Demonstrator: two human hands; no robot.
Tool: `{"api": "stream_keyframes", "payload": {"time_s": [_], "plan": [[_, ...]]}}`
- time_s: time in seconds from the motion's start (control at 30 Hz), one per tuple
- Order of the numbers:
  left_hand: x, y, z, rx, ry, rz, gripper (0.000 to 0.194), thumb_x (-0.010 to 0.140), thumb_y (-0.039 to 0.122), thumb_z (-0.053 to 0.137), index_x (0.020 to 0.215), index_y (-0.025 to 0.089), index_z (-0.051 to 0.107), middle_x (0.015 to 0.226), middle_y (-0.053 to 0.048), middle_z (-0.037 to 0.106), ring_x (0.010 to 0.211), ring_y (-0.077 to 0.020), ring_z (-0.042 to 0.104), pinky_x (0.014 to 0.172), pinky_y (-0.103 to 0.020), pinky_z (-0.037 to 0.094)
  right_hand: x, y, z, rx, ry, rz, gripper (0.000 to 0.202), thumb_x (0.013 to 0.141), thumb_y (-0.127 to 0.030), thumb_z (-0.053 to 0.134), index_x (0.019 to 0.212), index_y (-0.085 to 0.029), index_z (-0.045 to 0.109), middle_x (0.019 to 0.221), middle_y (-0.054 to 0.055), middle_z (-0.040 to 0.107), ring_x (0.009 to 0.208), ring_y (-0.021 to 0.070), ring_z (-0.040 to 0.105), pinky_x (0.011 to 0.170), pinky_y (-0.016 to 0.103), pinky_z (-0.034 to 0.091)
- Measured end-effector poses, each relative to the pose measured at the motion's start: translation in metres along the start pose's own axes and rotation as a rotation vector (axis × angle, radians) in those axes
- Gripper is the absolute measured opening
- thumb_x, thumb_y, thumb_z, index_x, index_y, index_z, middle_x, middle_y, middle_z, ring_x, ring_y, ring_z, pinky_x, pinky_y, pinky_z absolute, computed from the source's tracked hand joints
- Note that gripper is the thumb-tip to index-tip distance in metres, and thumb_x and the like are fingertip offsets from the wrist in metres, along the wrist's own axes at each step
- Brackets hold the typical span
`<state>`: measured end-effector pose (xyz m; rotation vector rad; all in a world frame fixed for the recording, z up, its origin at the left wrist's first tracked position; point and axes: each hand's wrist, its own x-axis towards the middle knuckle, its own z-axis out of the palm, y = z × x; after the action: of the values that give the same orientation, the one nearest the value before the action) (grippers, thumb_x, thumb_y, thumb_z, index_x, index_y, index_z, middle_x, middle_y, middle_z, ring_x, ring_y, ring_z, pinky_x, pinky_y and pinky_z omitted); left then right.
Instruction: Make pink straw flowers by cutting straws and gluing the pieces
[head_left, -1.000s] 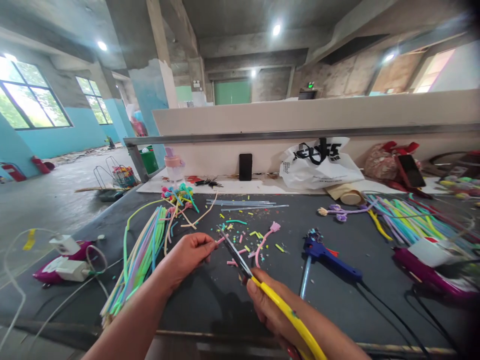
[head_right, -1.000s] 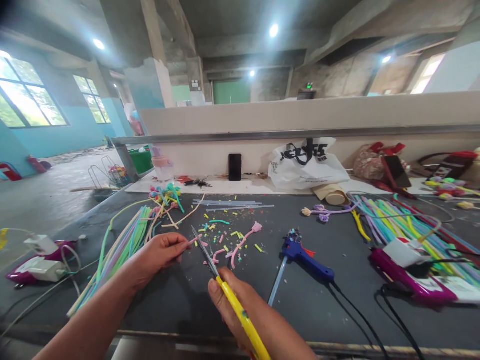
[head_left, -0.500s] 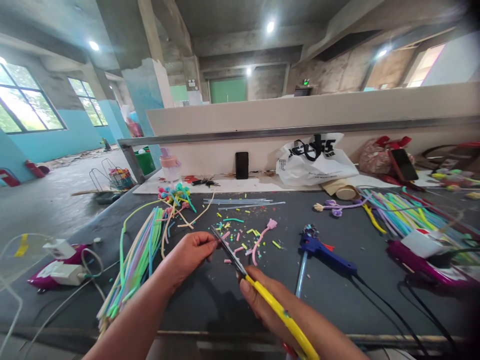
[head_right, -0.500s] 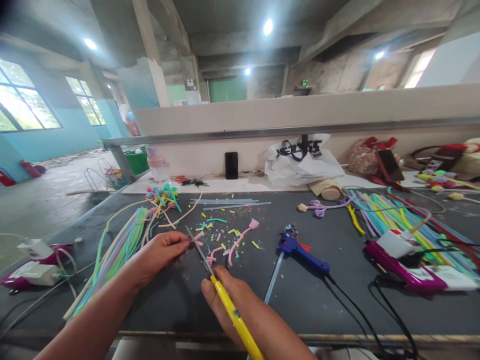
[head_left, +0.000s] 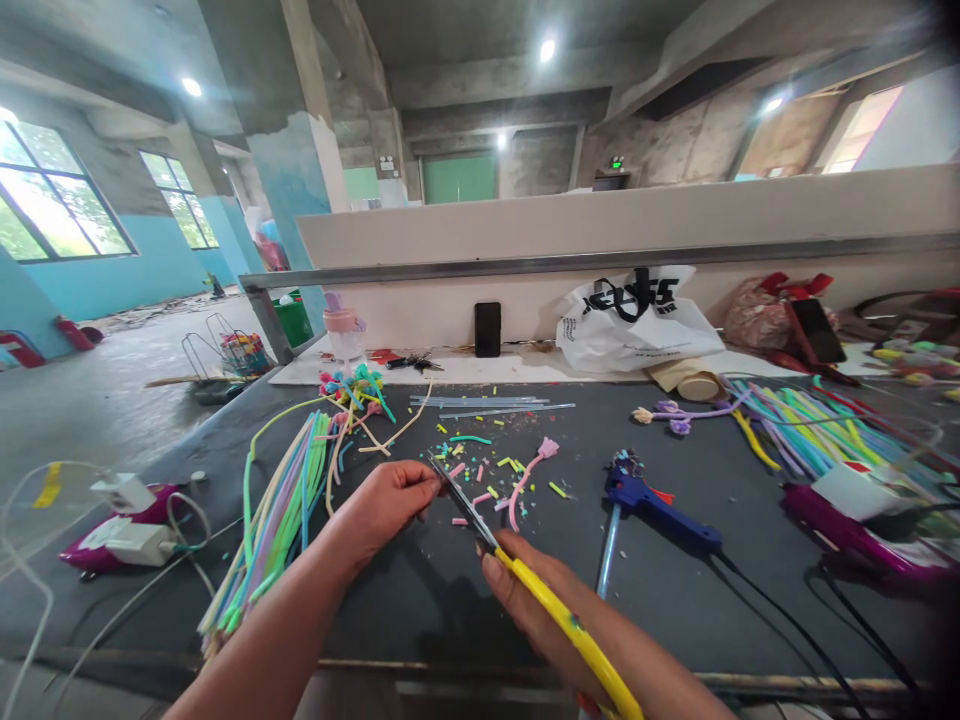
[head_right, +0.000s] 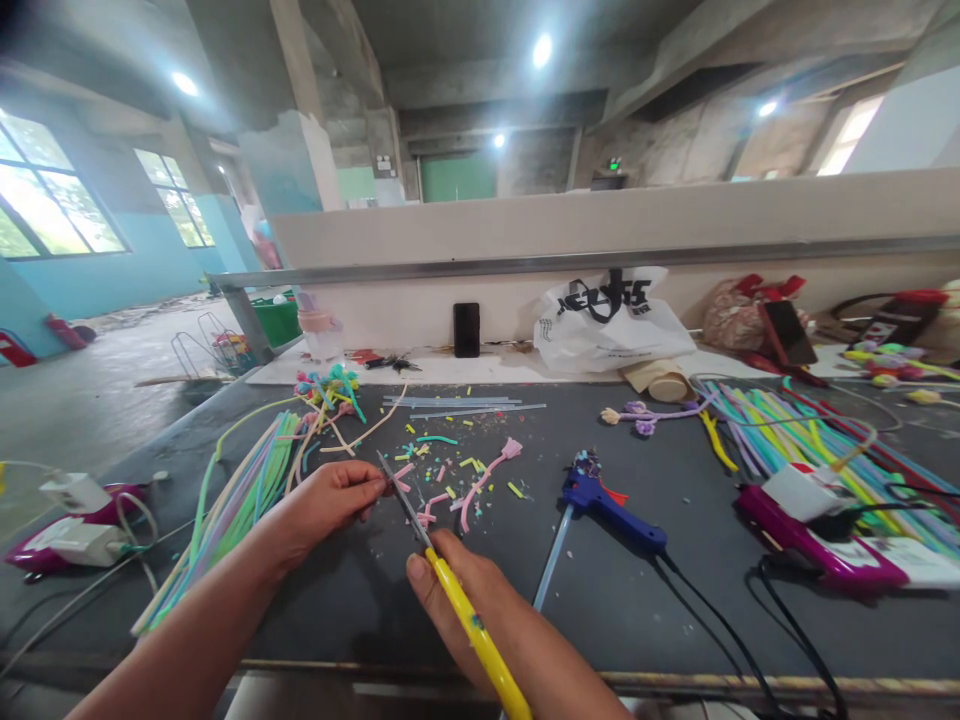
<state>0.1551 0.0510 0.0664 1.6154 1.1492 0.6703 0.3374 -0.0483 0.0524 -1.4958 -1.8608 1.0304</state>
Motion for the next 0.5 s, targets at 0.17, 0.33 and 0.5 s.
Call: {"api": "stream_keyframes", "payload": {"time_s": [0.17,0.33,0.5], "plan": [[0.0028,0.0012,0.0018,-0.015,0.003,-0.021,0.033,0.071,0.046,0.055,0.065,0.014,0.057,0.049,0.005,0.043,0.040,-0.0043,0.027,0.040,-0.019,0.015,0.0017,0.0017,0.0005,0.028,0.014,0.011,0.042,0.086,-0.057,0.030,0.082,-0.019,0.048,0.070,-0.002,0.047,0.063,0.0121,0.042,0.058,0.023,0.037],[0.0025,0.0029,0.0038,-0.075,-0.005,-0.022,0.037,0.069,0.051,0.057,0.064,0.014,0.056,0.049,0.005,0.043,0.040,-0.0042,0.027,0.040,-0.019,0.014,0.0045,0.0035,-0.0002,0.056,0.031,0.034,0.045,0.082,-0.062,0.033,0.080,-0.020,0.048,0.061,-0.003,0.042,0.058,0.0108,0.042,0.051,0.020,0.035],[0.0018,0.0037,0.0041,-0.118,-0.025,-0.036,0.035,0.069,0.048,0.058,0.071,0.013,0.059,0.049,0.006,0.042,0.040,-0.0036,0.028,0.039,-0.018,0.014,0.0063,0.0086,0.0031,0.097,0.070,0.034,0.048,0.078,-0.066,0.038,0.074,-0.019,0.047,0.062,-0.003,0.043,0.057,0.0099,0.041,0.049,0.018,0.034]]}}
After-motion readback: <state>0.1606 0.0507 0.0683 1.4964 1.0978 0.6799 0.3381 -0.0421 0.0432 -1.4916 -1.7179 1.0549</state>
